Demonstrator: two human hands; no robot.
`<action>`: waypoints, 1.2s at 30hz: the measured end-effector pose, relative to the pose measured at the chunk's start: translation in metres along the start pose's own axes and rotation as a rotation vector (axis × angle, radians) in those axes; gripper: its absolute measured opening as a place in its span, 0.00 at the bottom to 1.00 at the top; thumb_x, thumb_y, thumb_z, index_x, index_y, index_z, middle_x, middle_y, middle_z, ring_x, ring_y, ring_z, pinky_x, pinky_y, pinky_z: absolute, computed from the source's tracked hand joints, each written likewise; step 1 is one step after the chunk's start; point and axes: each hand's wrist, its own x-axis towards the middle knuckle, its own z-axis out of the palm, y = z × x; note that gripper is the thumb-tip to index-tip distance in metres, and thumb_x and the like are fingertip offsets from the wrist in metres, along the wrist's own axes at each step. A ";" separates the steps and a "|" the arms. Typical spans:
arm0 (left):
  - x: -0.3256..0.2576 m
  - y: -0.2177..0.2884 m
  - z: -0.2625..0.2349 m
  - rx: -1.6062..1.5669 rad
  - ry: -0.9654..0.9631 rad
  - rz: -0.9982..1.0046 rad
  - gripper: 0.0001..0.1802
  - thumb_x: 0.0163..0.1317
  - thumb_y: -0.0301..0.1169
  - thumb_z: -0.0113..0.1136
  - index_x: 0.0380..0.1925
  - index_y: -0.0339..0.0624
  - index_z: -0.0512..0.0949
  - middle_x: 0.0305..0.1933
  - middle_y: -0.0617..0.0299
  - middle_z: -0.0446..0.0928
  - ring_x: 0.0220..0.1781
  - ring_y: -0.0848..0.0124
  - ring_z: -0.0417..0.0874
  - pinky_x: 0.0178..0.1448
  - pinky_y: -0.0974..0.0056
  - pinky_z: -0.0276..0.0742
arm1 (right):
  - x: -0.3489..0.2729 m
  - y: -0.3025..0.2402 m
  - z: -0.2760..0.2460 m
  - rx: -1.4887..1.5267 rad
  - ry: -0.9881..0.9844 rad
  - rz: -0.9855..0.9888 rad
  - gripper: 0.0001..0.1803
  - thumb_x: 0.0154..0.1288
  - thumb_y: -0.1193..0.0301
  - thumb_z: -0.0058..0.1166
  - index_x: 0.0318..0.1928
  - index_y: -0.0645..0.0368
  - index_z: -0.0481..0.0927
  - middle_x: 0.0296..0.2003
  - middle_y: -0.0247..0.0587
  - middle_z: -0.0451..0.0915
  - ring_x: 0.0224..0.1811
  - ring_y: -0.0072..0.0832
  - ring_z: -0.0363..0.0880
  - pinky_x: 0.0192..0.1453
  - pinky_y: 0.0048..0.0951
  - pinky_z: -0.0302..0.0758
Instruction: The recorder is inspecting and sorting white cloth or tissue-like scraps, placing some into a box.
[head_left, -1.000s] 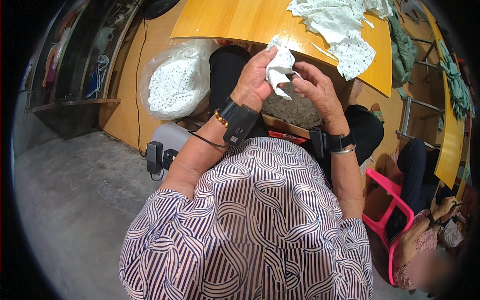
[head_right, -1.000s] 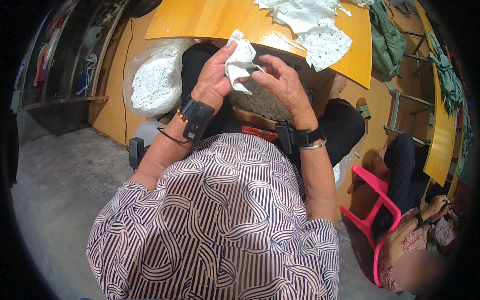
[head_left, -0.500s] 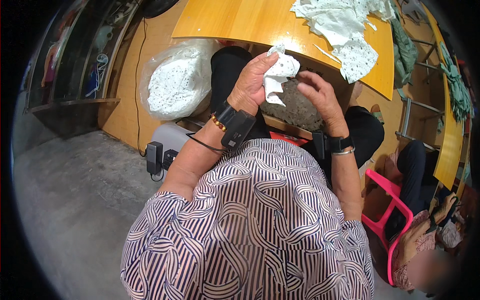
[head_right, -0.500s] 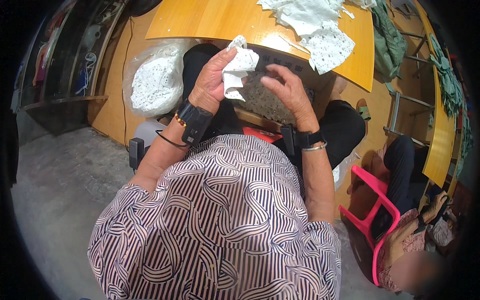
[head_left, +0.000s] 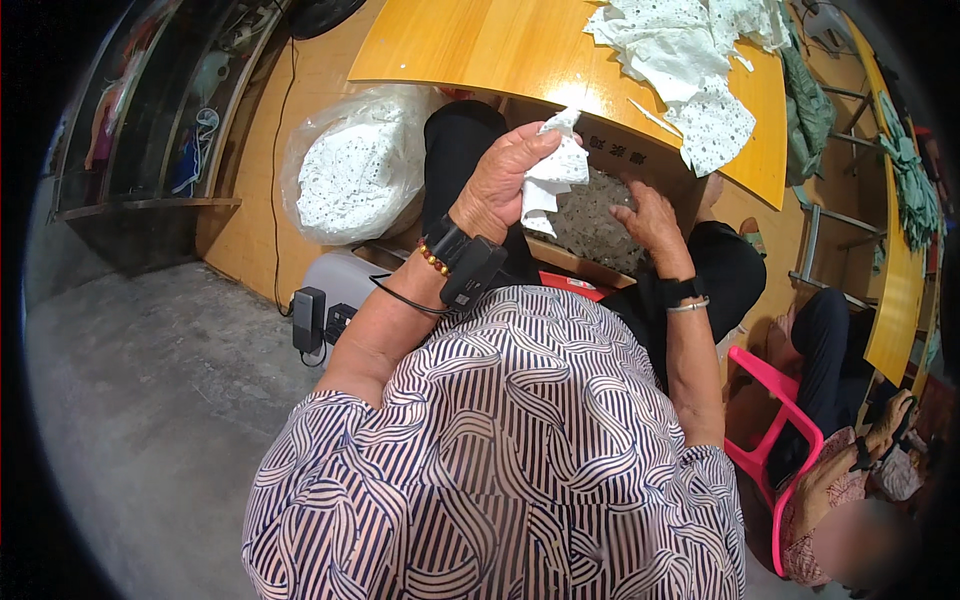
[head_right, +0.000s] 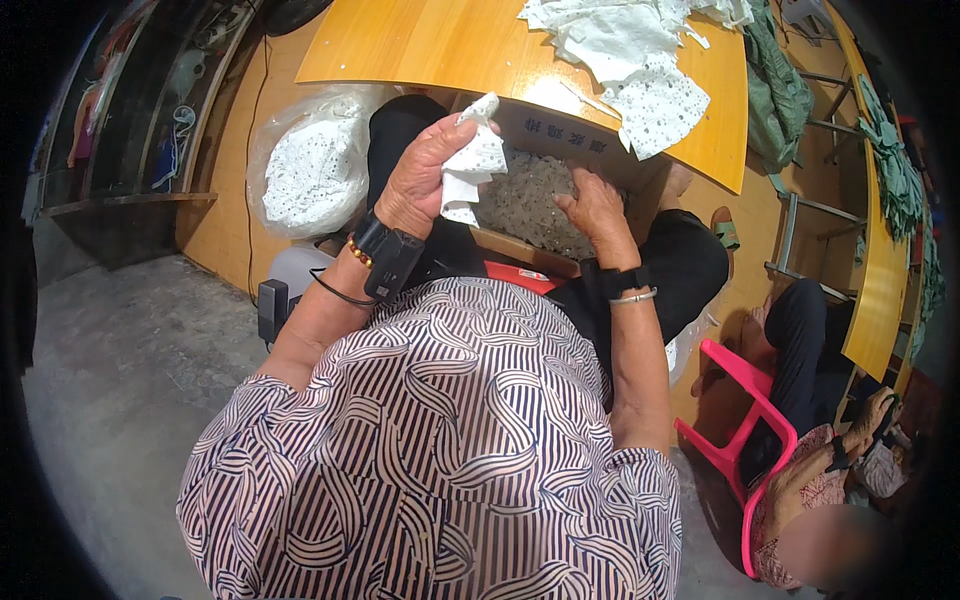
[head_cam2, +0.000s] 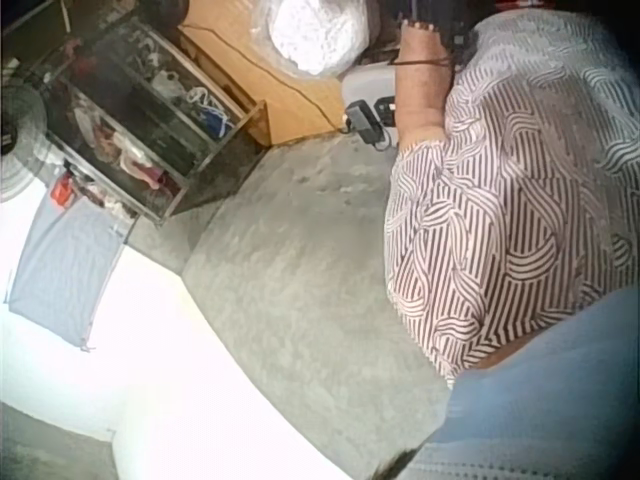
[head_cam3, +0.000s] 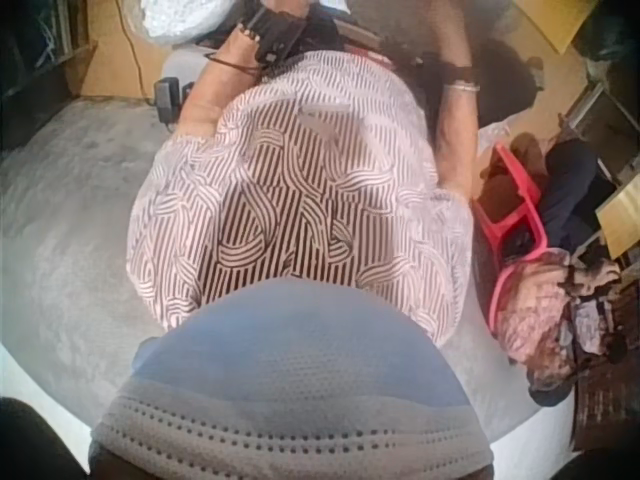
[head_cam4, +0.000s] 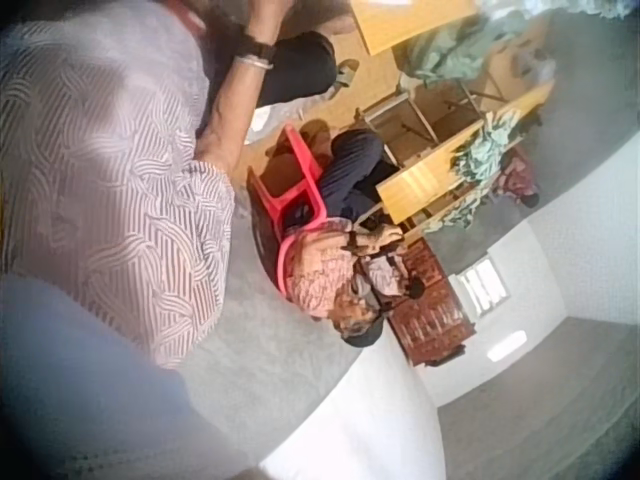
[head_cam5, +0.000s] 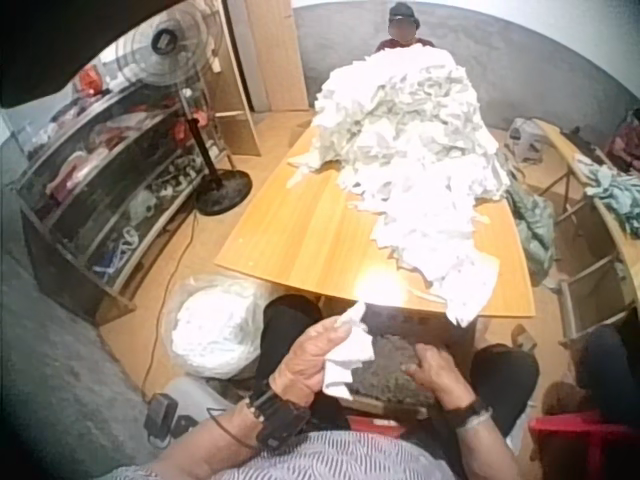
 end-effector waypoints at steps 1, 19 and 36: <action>-0.002 0.002 -0.003 -0.001 -0.034 -0.045 0.14 0.60 0.32 0.53 0.41 0.33 0.73 0.36 0.58 0.78 0.34 0.73 0.80 0.41 0.69 0.77 | 0.004 -0.009 -0.008 0.218 -0.049 0.027 0.26 0.54 0.62 0.55 0.52 0.60 0.68 0.36 0.48 0.75 0.32 0.23 0.73 0.35 0.23 0.73; -0.013 -0.013 -0.012 -0.175 -0.077 -0.163 0.17 0.62 0.37 0.50 0.44 0.34 0.71 0.38 0.56 0.78 0.37 0.68 0.81 0.42 0.65 0.78 | 0.009 -0.023 -0.013 0.349 -0.118 0.097 0.21 0.54 0.58 0.55 0.41 0.62 0.75 0.29 0.48 0.77 0.29 0.37 0.75 0.34 0.30 0.72; -0.002 -0.037 -0.036 -0.053 0.136 -0.047 0.09 0.57 0.29 0.56 0.37 0.37 0.75 0.35 0.59 0.77 0.39 0.66 0.79 0.46 0.64 0.75 | 0.021 -0.061 -0.057 1.402 -0.076 0.292 0.07 0.56 0.69 0.55 0.28 0.60 0.78 0.24 0.28 0.75 0.27 0.16 0.70 0.34 0.18 0.68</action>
